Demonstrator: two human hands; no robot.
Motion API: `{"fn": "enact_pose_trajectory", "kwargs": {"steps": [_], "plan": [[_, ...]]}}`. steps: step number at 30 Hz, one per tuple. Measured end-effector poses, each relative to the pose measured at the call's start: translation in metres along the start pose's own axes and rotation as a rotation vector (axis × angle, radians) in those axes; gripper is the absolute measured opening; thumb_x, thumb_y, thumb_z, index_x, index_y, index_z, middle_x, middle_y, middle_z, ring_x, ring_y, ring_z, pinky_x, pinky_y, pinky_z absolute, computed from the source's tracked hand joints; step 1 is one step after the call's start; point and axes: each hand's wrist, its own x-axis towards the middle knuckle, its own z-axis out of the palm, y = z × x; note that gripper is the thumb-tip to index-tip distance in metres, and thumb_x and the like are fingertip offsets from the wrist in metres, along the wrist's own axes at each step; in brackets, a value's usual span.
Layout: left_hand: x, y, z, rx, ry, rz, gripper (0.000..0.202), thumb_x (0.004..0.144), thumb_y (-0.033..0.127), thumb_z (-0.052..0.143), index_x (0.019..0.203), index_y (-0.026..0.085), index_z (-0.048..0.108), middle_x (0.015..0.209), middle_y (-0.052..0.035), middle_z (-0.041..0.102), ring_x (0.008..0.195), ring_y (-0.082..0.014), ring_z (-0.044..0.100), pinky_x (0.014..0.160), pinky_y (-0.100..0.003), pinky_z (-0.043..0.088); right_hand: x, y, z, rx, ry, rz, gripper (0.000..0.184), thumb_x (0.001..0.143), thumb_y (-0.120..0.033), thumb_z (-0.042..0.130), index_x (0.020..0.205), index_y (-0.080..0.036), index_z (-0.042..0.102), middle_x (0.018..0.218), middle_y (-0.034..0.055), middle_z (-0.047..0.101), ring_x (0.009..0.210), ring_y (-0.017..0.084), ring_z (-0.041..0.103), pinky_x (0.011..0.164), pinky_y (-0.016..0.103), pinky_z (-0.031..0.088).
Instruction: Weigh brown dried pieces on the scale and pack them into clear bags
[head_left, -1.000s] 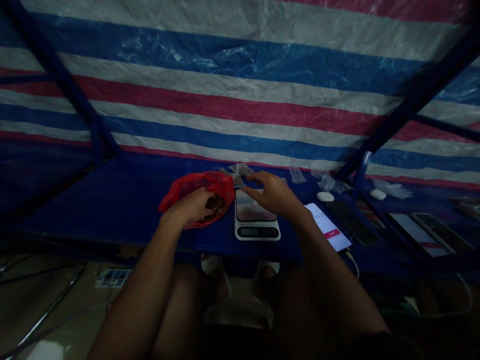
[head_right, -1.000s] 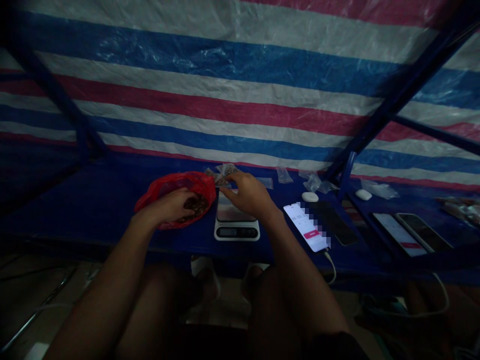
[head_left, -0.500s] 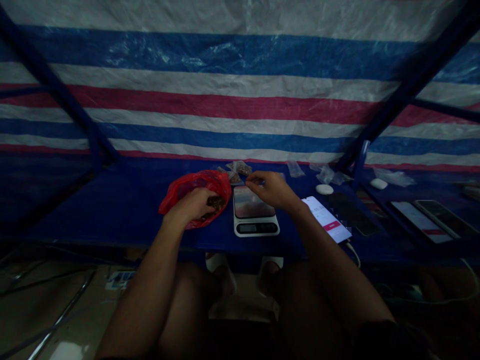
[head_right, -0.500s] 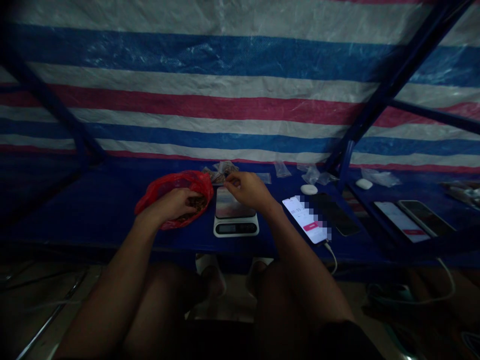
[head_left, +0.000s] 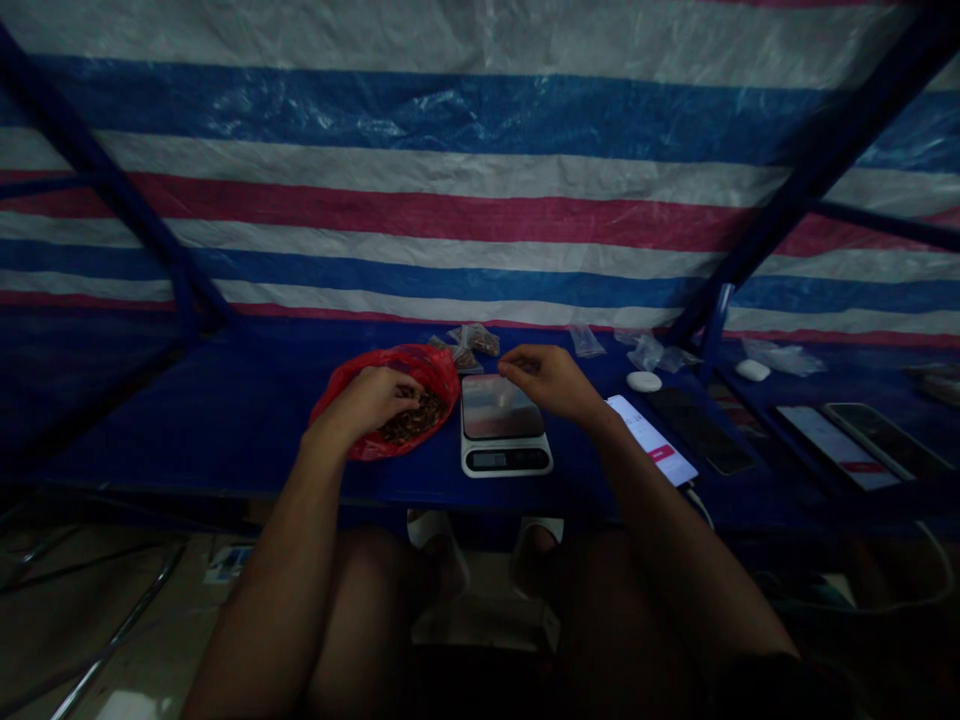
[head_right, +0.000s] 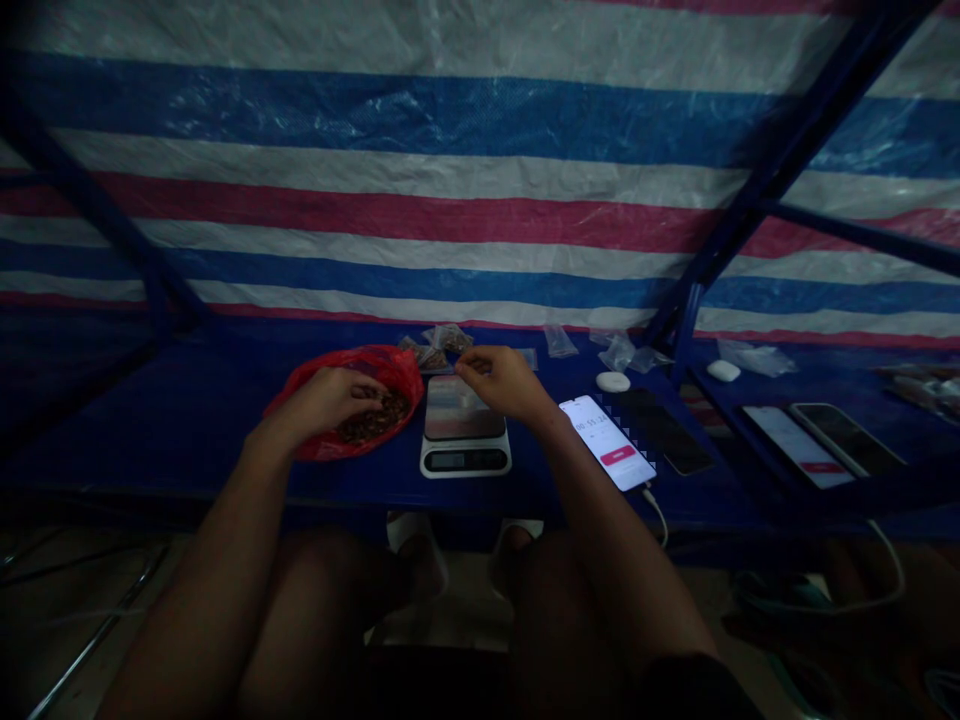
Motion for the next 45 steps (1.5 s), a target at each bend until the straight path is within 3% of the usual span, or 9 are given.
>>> {"fn": "enact_pose_trajectory", "kwargs": {"steps": [6, 13, 18, 21, 36, 40, 45], "plan": [[0.007, 0.026, 0.001, -0.05, -0.019, 0.111, 0.02, 0.08, 0.026, 0.07, 0.096, 0.027, 0.083, 0.1, -0.0024, 0.082, 0.089, -0.0247, 0.076, 0.081, -0.03, 0.057, -0.002, 0.006, -0.007, -0.007, 0.053, 0.015, 0.02, 0.092, -0.03, 0.064, 0.095, -0.016, 0.078, 0.095, 0.0086, 0.079, 0.085, 0.022, 0.073, 0.08, 0.035, 0.054], [0.04, 0.089, 0.014, 0.09, -0.113, 0.307, 0.025, 0.085, 0.021, 0.069, 0.106, 0.022, 0.082, 0.105, -0.0059, 0.082, 0.092, -0.0238, 0.075, 0.082, -0.029, 0.053, -0.004, 0.014, -0.012, 0.001, 0.088, 0.022, 0.02, 0.092, -0.031, 0.064, 0.092, -0.016, 0.078, 0.092, 0.0082, 0.08, 0.084, 0.022, 0.073, 0.076, 0.033, 0.054], [0.053, 0.115, 0.026, 0.24, -0.226, 0.335, 0.019, 0.084, 0.008, 0.064, 0.086, 0.017, 0.08, 0.081, -0.0042, 0.078, 0.077, -0.0187, 0.07, 0.067, -0.025, 0.043, -0.005, 0.021, -0.015, 0.015, 0.1, 0.022, 0.02, 0.092, -0.032, 0.064, 0.091, -0.017, 0.077, 0.09, 0.0074, 0.079, 0.084, 0.022, 0.073, 0.074, 0.032, 0.054], [0.056, 0.12, 0.029, 0.276, -0.249, 0.321, 0.018, 0.081, 0.005, 0.064, 0.082, 0.015, 0.079, 0.077, -0.0046, 0.076, 0.076, -0.0192, 0.069, 0.068, -0.026, 0.042, -0.007, 0.024, -0.018, 0.026, 0.095, 0.018, 0.02, 0.092, -0.032, 0.063, 0.091, -0.017, 0.077, 0.09, 0.0073, 0.079, 0.083, 0.022, 0.072, 0.074, 0.033, 0.054], [0.063, 0.128, 0.035, 0.331, -0.229, 0.302, 0.024, 0.08, 0.016, 0.076, 0.103, 0.018, 0.081, 0.099, -0.0089, 0.079, 0.096, -0.0271, 0.073, 0.084, -0.033, 0.052, -0.011, 0.032, -0.024, 0.058, 0.088, -0.004, 0.017, 0.092, -0.027, 0.065, 0.098, -0.019, 0.079, 0.099, 0.0066, 0.08, 0.091, 0.023, 0.074, 0.083, 0.036, 0.055], [0.065, 0.127, 0.037, 0.231, -0.185, 0.312, 0.032, 0.08, 0.016, 0.076, 0.112, 0.021, 0.078, 0.098, -0.0054, 0.08, 0.092, -0.0233, 0.073, 0.08, -0.029, 0.053, -0.012, 0.033, -0.024, 0.077, 0.094, 0.0, 0.018, 0.092, -0.03, 0.066, 0.1, -0.02, 0.078, 0.1, 0.0067, 0.08, 0.093, 0.023, 0.074, 0.084, 0.036, 0.056], [0.072, 0.113, 0.049, 0.088, -0.167, 0.357, 0.027, 0.08, 0.01, 0.071, 0.105, 0.018, 0.077, 0.098, -0.0045, 0.079, 0.09, -0.0201, 0.073, 0.081, -0.027, 0.054, -0.013, 0.031, -0.025, 0.109, 0.089, 0.013, 0.018, 0.092, -0.032, 0.066, 0.099, -0.02, 0.078, 0.1, 0.0072, 0.08, 0.093, 0.023, 0.074, 0.084, 0.036, 0.057]]}}
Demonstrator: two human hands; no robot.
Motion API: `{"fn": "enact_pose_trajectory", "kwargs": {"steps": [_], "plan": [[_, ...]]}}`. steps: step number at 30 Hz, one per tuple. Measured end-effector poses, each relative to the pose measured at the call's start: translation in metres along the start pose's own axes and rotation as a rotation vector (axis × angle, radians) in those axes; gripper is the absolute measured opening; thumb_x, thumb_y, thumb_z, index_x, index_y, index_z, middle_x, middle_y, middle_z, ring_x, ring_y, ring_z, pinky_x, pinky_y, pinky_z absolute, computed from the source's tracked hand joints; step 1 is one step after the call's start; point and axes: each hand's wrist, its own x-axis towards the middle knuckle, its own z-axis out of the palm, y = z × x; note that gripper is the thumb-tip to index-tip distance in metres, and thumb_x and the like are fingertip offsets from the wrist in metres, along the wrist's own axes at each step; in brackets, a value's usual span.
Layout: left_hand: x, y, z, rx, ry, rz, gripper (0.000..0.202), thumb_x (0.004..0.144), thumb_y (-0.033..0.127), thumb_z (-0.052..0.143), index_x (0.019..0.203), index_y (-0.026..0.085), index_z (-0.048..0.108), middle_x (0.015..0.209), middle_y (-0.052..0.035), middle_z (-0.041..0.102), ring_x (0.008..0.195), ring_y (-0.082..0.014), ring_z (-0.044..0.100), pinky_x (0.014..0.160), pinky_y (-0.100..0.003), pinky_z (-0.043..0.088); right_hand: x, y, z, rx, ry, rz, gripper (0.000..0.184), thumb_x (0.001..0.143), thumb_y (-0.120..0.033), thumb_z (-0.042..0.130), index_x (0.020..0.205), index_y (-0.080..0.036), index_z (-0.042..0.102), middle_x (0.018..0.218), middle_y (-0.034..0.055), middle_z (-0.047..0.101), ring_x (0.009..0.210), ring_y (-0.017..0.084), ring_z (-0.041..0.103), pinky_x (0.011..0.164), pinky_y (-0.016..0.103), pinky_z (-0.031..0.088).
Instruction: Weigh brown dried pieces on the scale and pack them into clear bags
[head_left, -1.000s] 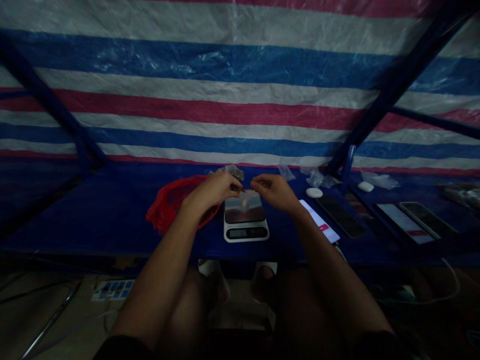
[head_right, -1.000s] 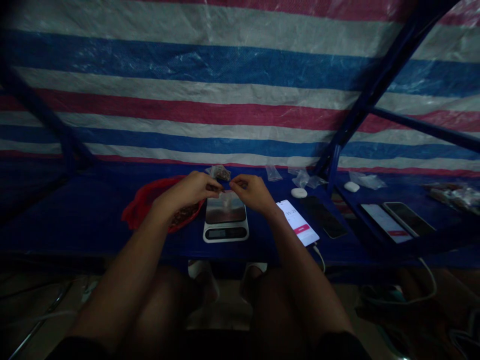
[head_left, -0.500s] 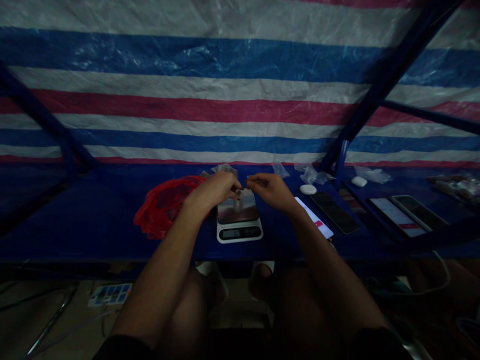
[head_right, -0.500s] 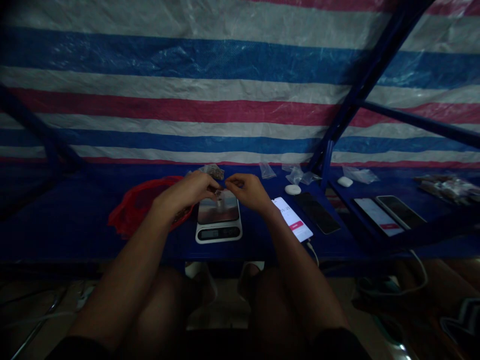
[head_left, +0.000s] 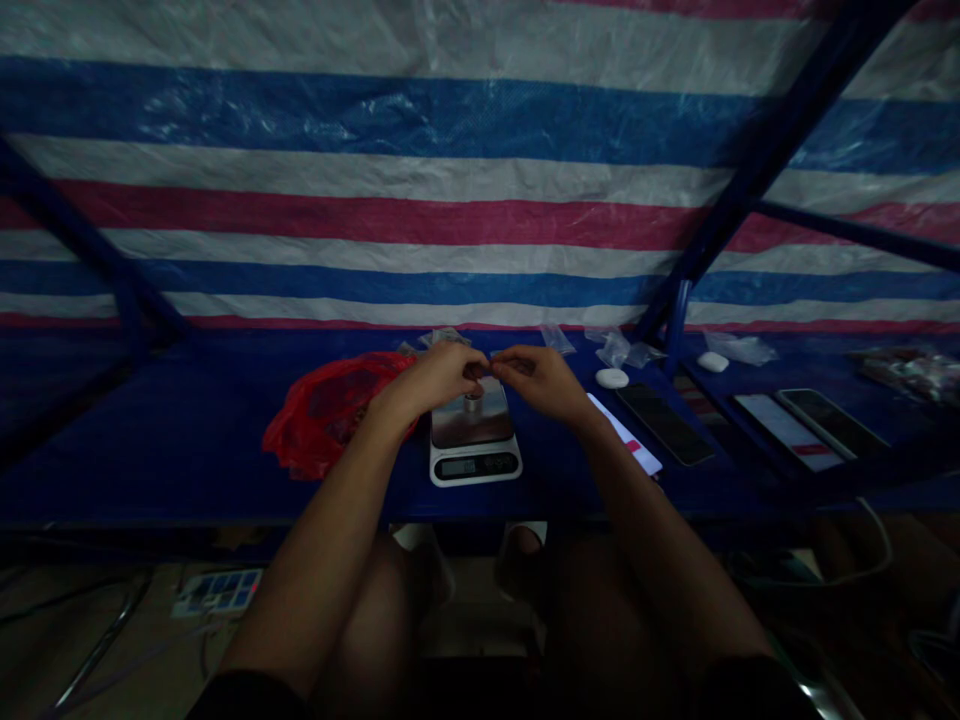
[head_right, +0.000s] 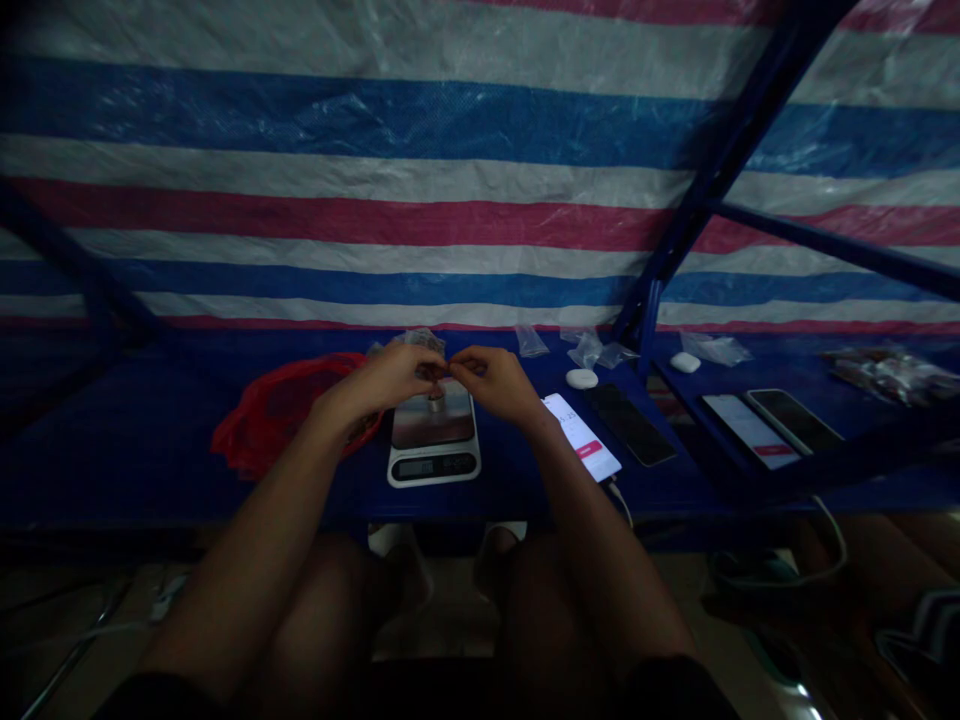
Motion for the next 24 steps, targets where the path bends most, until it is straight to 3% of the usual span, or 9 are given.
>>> {"fn": "enact_pose_trajectory", "kwargs": {"steps": [7, 11, 14, 17, 20, 24], "plan": [[0.0, -0.013, 0.013, -0.29, 0.0, -0.004, 0.035, 0.079, 0.004, 0.067, 0.111, 0.017, 0.072, 0.101, -0.0058, 0.079, 0.092, -0.019, 0.075, 0.079, -0.028, 0.058, 0.0, -0.003, -0.001, -0.004, 0.015, 0.008, 0.019, 0.091, -0.03, 0.066, 0.099, -0.018, 0.077, 0.098, 0.0084, 0.08, 0.09, 0.022, 0.074, 0.082, 0.036, 0.056], [-0.009, -0.01, 0.0, -0.333, 0.078, -0.032, 0.033, 0.08, 0.011, 0.072, 0.113, 0.016, 0.071, 0.112, -0.0086, 0.077, 0.095, -0.0195, 0.075, 0.08, -0.028, 0.059, 0.001, -0.004, 0.001, -0.045, 0.04, 0.012, 0.019, 0.09, -0.03, 0.066, 0.099, -0.017, 0.077, 0.096, 0.0083, 0.079, 0.086, 0.022, 0.073, 0.08, 0.036, 0.056], [-0.031, -0.021, -0.016, -0.204, 0.122, -0.08, 0.021, 0.083, 0.019, 0.07, 0.103, 0.016, 0.074, 0.105, -0.0074, 0.078, 0.094, -0.0203, 0.074, 0.083, -0.029, 0.057, 0.0, -0.005, 0.001, -0.079, 0.045, 0.01, 0.019, 0.091, -0.031, 0.066, 0.099, -0.017, 0.077, 0.094, 0.0081, 0.079, 0.084, 0.022, 0.073, 0.078, 0.036, 0.055], [-0.062, -0.043, -0.025, -0.019, 0.014, -0.23, 0.015, 0.083, 0.019, 0.066, 0.094, 0.018, 0.076, 0.098, -0.0056, 0.08, 0.088, -0.0203, 0.074, 0.079, -0.027, 0.056, -0.001, -0.005, 0.0, -0.097, 0.042, 0.015, 0.02, 0.091, -0.032, 0.065, 0.098, -0.017, 0.077, 0.097, 0.009, 0.08, 0.086, 0.023, 0.073, 0.079, 0.037, 0.055], [-0.084, -0.063, -0.021, 0.072, -0.101, -0.4, 0.025, 0.076, 0.015, 0.068, 0.1, 0.02, 0.077, 0.1, -0.0058, 0.081, 0.085, -0.0195, 0.075, 0.072, -0.024, 0.055, -0.001, -0.005, 0.002, -0.129, 0.044, 0.018, 0.02, 0.091, -0.032, 0.065, 0.097, -0.018, 0.078, 0.097, 0.009, 0.08, 0.085, 0.023, 0.072, 0.078, 0.037, 0.055], [-0.087, -0.07, -0.009, 0.11, -0.18, -0.352, 0.037, 0.073, 0.011, 0.068, 0.107, 0.02, 0.076, 0.106, -0.0069, 0.08, 0.09, -0.02, 0.074, 0.075, -0.023, 0.054, 0.001, -0.009, 0.009, -0.121, 0.026, 0.0, 0.019, 0.09, -0.03, 0.064, 0.096, -0.017, 0.078, 0.094, 0.0082, 0.08, 0.083, 0.022, 0.071, 0.075, 0.034, 0.054]]}}
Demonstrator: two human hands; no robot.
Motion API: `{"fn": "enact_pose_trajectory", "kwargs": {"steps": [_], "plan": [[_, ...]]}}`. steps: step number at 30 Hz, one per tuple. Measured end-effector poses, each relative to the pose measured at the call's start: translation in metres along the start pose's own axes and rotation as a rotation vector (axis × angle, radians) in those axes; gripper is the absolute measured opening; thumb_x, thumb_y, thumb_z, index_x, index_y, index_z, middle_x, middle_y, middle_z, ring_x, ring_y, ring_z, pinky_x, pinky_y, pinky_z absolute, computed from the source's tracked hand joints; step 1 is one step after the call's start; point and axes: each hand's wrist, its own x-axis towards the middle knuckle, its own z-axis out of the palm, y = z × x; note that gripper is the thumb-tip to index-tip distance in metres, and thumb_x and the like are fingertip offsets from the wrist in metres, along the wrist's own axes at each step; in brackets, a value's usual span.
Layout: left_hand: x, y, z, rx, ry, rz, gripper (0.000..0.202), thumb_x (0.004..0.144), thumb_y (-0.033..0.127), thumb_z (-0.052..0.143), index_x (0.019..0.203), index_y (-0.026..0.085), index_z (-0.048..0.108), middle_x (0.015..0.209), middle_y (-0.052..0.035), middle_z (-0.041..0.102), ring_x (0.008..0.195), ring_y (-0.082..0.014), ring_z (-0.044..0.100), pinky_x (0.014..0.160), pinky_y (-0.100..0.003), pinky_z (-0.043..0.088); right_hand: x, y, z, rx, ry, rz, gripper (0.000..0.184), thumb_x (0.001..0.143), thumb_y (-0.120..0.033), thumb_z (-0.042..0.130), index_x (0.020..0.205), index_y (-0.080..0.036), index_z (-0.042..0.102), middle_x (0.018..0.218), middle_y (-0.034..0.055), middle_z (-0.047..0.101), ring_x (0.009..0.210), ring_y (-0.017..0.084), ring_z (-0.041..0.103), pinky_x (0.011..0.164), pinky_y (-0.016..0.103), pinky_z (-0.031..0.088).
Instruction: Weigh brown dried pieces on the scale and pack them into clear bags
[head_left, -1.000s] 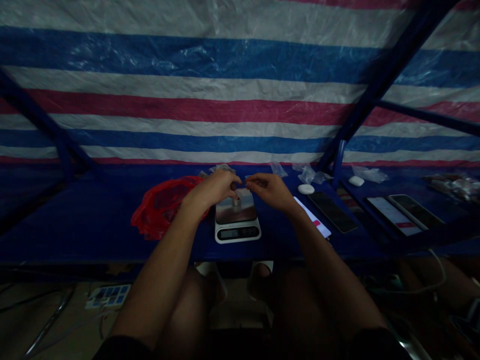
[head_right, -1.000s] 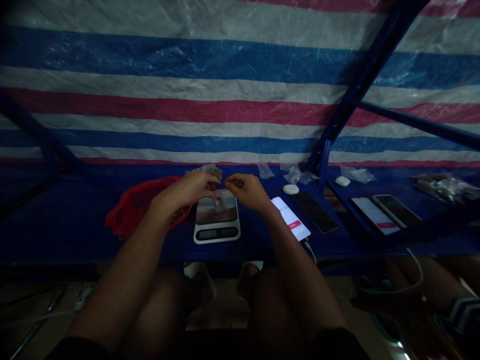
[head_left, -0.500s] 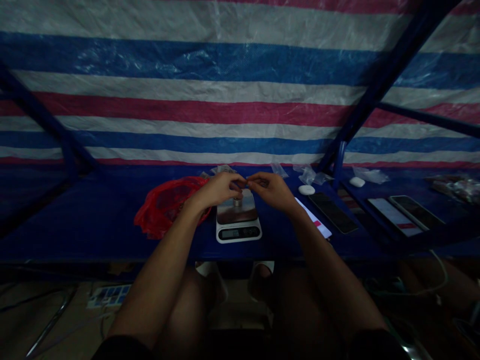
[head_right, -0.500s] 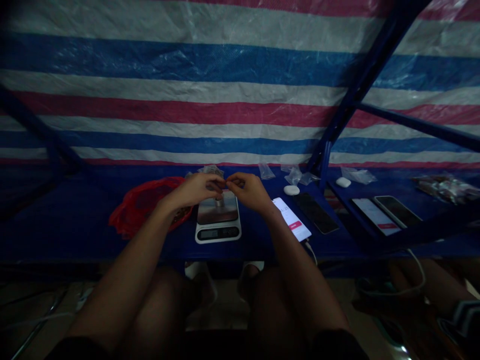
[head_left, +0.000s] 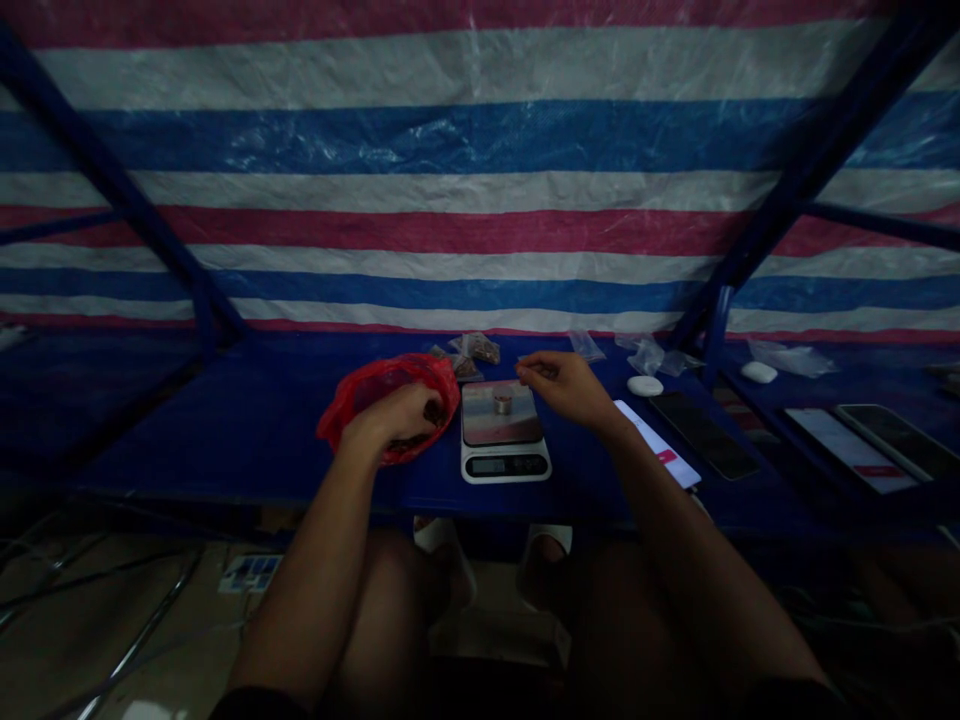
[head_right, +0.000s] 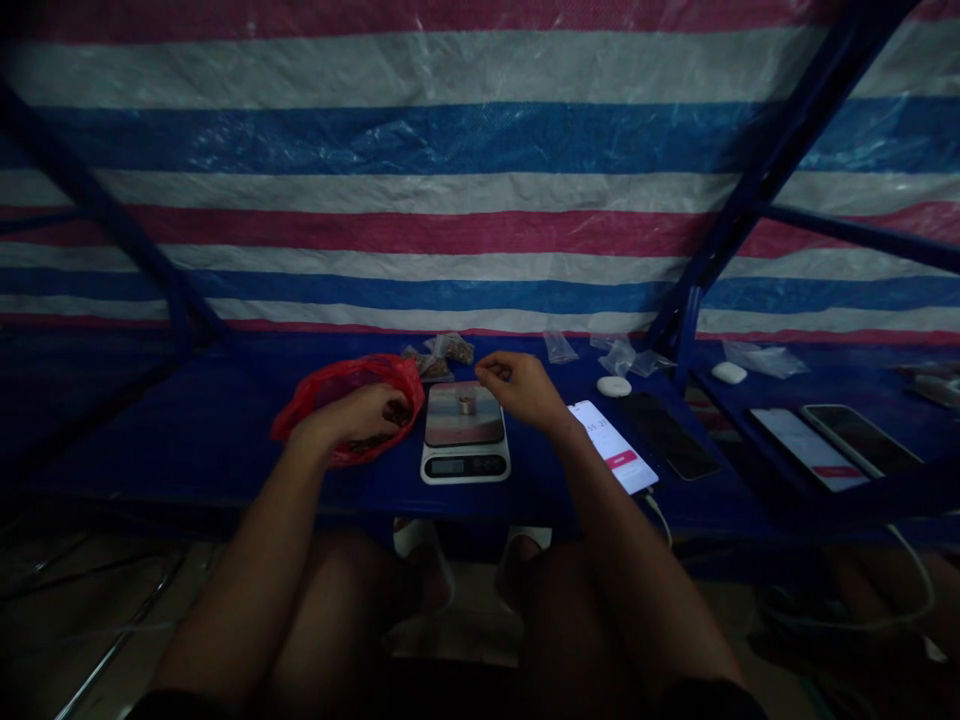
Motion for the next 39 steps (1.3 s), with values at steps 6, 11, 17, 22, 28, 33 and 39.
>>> {"fn": "enact_pose_trajectory", "kwargs": {"steps": [6, 11, 17, 22, 28, 33, 39], "plan": [[0.0, 0.011, -0.001, 0.083, 0.066, 0.046, 0.02, 0.085, 0.021, 0.065, 0.099, 0.021, 0.079, 0.105, -0.008, 0.08, 0.093, -0.0222, 0.075, 0.082, -0.027, 0.053, 0.001, -0.006, 0.006, 0.039, -0.047, 0.021, 0.02, 0.091, -0.029, 0.063, 0.097, -0.016, 0.077, 0.095, 0.0089, 0.08, 0.085, 0.022, 0.072, 0.076, 0.033, 0.054], [-0.007, 0.005, -0.008, 0.064, 0.131, 0.039, 0.024, 0.086, 0.017, 0.062, 0.101, 0.02, 0.08, 0.107, -0.0068, 0.081, 0.096, -0.0214, 0.075, 0.086, -0.027, 0.054, 0.002, 0.001, 0.002, 0.032, -0.048, 0.032, 0.02, 0.091, -0.03, 0.064, 0.097, -0.016, 0.077, 0.095, 0.0085, 0.079, 0.085, 0.022, 0.072, 0.076, 0.034, 0.053], [-0.014, 0.012, -0.017, -0.075, 0.186, 0.055, 0.023, 0.088, 0.022, 0.063, 0.102, 0.018, 0.08, 0.107, -0.0063, 0.081, 0.094, -0.021, 0.075, 0.084, -0.027, 0.056, 0.003, 0.006, -0.001, 0.02, -0.004, 0.029, 0.022, 0.091, -0.034, 0.065, 0.097, -0.017, 0.077, 0.096, 0.0089, 0.079, 0.083, 0.022, 0.072, 0.077, 0.036, 0.054], [-0.009, 0.052, -0.02, -0.1, 0.27, 0.237, 0.024, 0.094, 0.027, 0.062, 0.109, 0.02, 0.08, 0.11, -0.0062, 0.08, 0.099, -0.0219, 0.073, 0.091, -0.03, 0.053, 0.004, 0.004, 0.002, 0.043, -0.02, 0.025, 0.021, 0.091, -0.033, 0.064, 0.095, -0.016, 0.077, 0.092, 0.0084, 0.079, 0.081, 0.021, 0.072, 0.074, 0.034, 0.053], [0.021, 0.087, -0.017, 0.017, 0.263, 0.394, 0.024, 0.096, 0.022, 0.059, 0.107, 0.019, 0.081, 0.108, -0.0094, 0.079, 0.098, -0.0226, 0.072, 0.089, -0.031, 0.05, 0.004, 0.003, 0.003, 0.083, -0.05, -0.002, 0.02, 0.091, -0.03, 0.064, 0.096, -0.016, 0.077, 0.095, 0.0081, 0.079, 0.086, 0.02, 0.072, 0.078, 0.032, 0.054], [0.037, 0.092, -0.016, 0.086, 0.176, 0.386, 0.023, 0.094, 0.019, 0.059, 0.099, 0.02, 0.081, 0.097, -0.0082, 0.08, 0.093, -0.0231, 0.071, 0.082, -0.03, 0.049, 0.002, 0.007, 0.0, 0.082, -0.037, 0.0, 0.02, 0.091, -0.03, 0.063, 0.095, -0.016, 0.077, 0.094, 0.0078, 0.079, 0.085, 0.021, 0.073, 0.076, 0.032, 0.054], [0.043, 0.095, -0.017, 0.086, 0.139, 0.374, 0.024, 0.09, 0.02, 0.063, 0.106, 0.022, 0.08, 0.102, -0.0068, 0.079, 0.097, -0.023, 0.071, 0.082, -0.03, 0.05, 0.001, 0.013, -0.003, 0.068, -0.042, -0.006, 0.02, 0.091, -0.03, 0.063, 0.096, -0.017, 0.077, 0.094, 0.0066, 0.079, 0.086, 0.021, 0.072, 0.079, 0.033, 0.054]]}}
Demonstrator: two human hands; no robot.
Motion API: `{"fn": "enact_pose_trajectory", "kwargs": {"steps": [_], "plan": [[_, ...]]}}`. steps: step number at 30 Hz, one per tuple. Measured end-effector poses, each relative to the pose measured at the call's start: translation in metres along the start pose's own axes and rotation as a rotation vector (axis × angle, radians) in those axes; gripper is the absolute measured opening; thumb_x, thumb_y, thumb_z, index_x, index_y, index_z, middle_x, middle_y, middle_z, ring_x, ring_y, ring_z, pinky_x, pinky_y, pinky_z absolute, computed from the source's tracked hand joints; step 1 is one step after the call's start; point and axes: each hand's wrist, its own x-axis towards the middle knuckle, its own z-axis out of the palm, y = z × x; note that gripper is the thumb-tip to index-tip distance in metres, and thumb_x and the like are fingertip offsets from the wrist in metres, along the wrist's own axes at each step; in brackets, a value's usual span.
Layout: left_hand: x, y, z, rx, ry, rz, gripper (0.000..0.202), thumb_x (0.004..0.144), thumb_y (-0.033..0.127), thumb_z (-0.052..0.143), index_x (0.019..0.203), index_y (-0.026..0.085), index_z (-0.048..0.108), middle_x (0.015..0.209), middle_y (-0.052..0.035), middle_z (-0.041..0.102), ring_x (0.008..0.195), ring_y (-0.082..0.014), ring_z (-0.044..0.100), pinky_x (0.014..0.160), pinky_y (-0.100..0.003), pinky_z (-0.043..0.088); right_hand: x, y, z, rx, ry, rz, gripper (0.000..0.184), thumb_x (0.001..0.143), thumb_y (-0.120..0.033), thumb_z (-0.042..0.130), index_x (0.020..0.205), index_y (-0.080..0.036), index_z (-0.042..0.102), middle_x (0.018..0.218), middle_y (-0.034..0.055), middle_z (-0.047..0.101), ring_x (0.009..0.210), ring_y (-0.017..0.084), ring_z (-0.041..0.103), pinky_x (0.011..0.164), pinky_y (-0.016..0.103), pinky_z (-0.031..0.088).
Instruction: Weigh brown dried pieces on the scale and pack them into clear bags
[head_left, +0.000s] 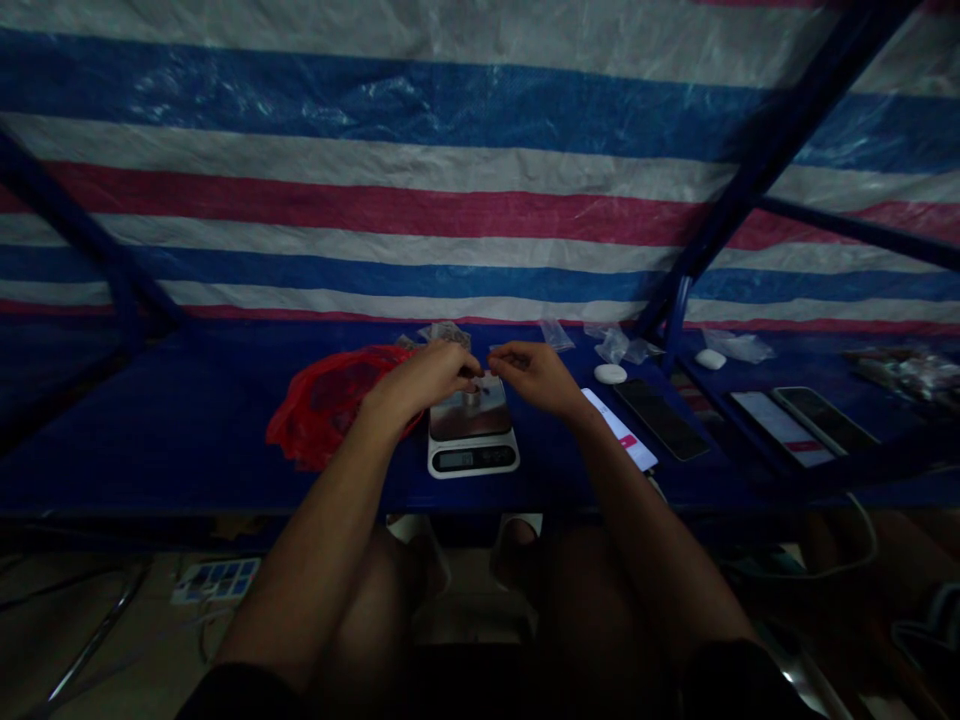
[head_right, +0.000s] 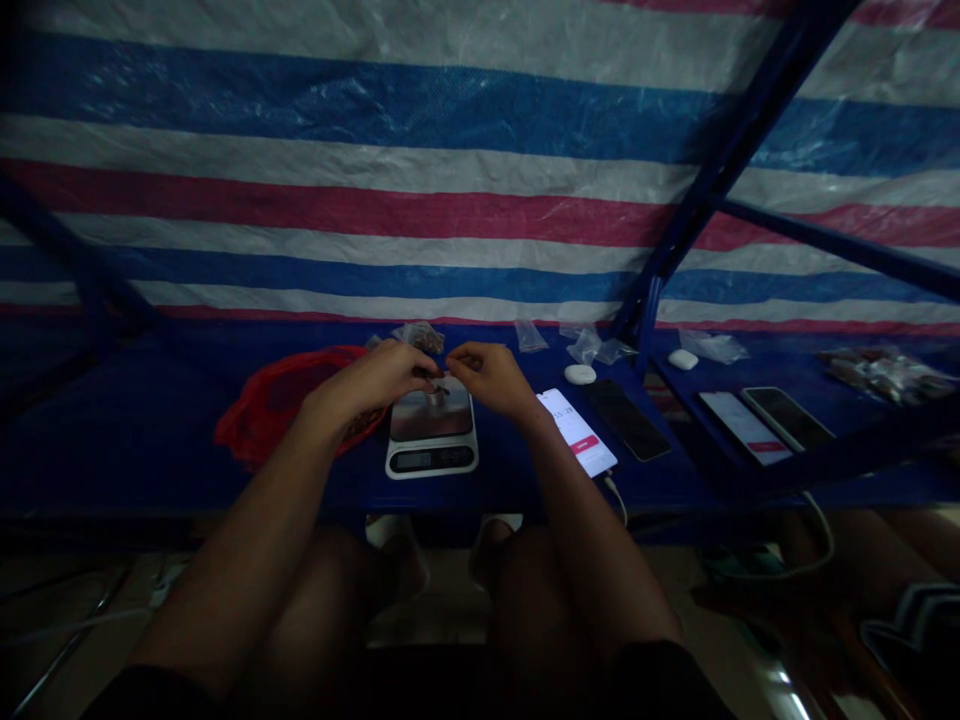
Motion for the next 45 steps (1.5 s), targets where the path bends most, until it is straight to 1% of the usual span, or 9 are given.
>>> {"fn": "enact_pose_trajectory", "kwargs": {"steps": [9, 15, 17, 20, 23, 26, 30, 37, 45], "plan": [[0.005, -0.001, 0.005, -0.075, 0.021, -0.035, 0.024, 0.091, 0.022, 0.065, 0.111, 0.019, 0.078, 0.11, -0.0067, 0.079, 0.101, -0.0222, 0.072, 0.086, -0.029, 0.051, -0.003, -0.002, -0.01, -0.054, 0.016, -0.009, 0.019, 0.092, -0.026, 0.062, 0.094, -0.017, 0.078, 0.094, 0.0065, 0.08, 0.087, 0.02, 0.072, 0.08, 0.033, 0.053], [-0.003, 0.006, -0.004, -0.069, 0.123, -0.054, 0.028, 0.098, 0.024, 0.056, 0.116, 0.019, 0.077, 0.12, -0.0066, 0.077, 0.11, -0.0219, 0.07, 0.099, -0.032, 0.051, -0.013, -0.001, -0.023, -0.212, -0.282, 0.11, 0.011, 0.079, -0.022, 0.075, 0.088, -0.021, 0.081, 0.084, 0.0033, 0.079, 0.074, 0.02, 0.07, 0.067, 0.03, 0.051], [-0.013, 0.001, -0.008, -0.051, 0.17, -0.083, 0.03, 0.098, 0.026, 0.054, 0.117, 0.019, 0.077, 0.121, -0.0071, 0.077, 0.111, -0.0228, 0.07, 0.101, -0.033, 0.05, -0.015, -0.002, -0.022, -0.238, -0.383, 0.109, 0.011, 0.078, -0.018, 0.074, 0.083, -0.022, 0.082, 0.081, 0.0016, 0.08, 0.072, 0.02, 0.07, 0.066, 0.029, 0.05], [-0.038, -0.015, -0.012, -0.019, 0.178, -0.169, 0.031, 0.096, 0.028, 0.053, 0.113, 0.02, 0.078, 0.117, -0.0071, 0.078, 0.107, -0.0244, 0.072, 0.097, -0.034, 0.052, -0.016, -0.001, -0.018, -0.267, -0.43, 0.098, 0.017, 0.079, -0.012, 0.069, 0.075, -0.023, 0.082, 0.079, 0.0003, 0.08, 0.072, 0.019, 0.071, 0.069, 0.028, 0.05], [-0.067, -0.038, -0.01, -0.046, 0.076, -0.313, 0.026, 0.09, 0.027, 0.057, 0.104, 0.022, 0.079, 0.107, -0.0048, 0.08, 0.097, -0.0231, 0.074, 0.088, -0.03, 0.056, -0.015, 0.0, -0.017, -0.282, -0.407, 0.087, 0.016, 0.081, -0.013, 0.07, 0.077, -0.022, 0.081, 0.082, 0.0013, 0.08, 0.074, 0.019, 0.071, 0.07, 0.028, 0.05], [-0.084, -0.054, -0.001, -0.113, -0.036, -0.452, 0.027, 0.083, 0.024, 0.062, 0.104, 0.022, 0.078, 0.106, -0.0051, 0.081, 0.094, -0.0227, 0.075, 0.08, -0.026, 0.057, -0.012, -0.003, -0.014, -0.267, -0.264, 0.039, 0.012, 0.087, -0.018, 0.069, 0.09, -0.02, 0.081, 0.092, 0.0046, 0.08, 0.08, 0.019, 0.07, 0.073, 0.028, 0.05], [-0.082, -0.06, 0.013, -0.112, -0.092, -0.365, 0.034, 0.078, 0.018, 0.065, 0.11, 0.023, 0.077, 0.114, -0.0056, 0.079, 0.099, -0.0218, 0.074, 0.085, -0.025, 0.056, -0.003, -0.011, -0.001, -0.251, -0.082, -0.067, 0.014, 0.092, -0.021, 0.067, 0.098, -0.017, 0.078, 0.095, 0.0067, 0.078, 0.08, 0.018, 0.066, 0.074, 0.03, 0.049], [-0.072, -0.053, 0.02, -0.015, -0.085, -0.283, 0.024, 0.086, 0.018, 0.061, 0.104, 0.02, 0.078, 0.11, -0.0084, 0.079, 0.098, -0.023, 0.074, 0.084, -0.027, 0.053, 0.01, -0.02, 0.028, -0.25, -0.078, -0.181, 0.014, 0.095, -0.022, 0.064, 0.094, -0.015, 0.077, 0.098, 0.0099, 0.073, 0.092, 0.021, 0.066, 0.083, 0.034, 0.049], [-0.079, -0.057, 0.016, 0.029, -0.048, -0.292, 0.024, 0.088, 0.021, 0.058, 0.099, 0.02, 0.08, 0.106, -0.0088, 0.081, 0.091, -0.0224, 0.075, 0.074, -0.026, 0.052, 0.006, -0.025, 0.026, -0.2, -0.038, -0.152, 0.013, 0.094, -0.02, 0.064, 0.093, -0.016, 0.076, 0.094, 0.0074, 0.073, 0.084, 0.018, 0.066, 0.078, 0.032, 0.049]]}}
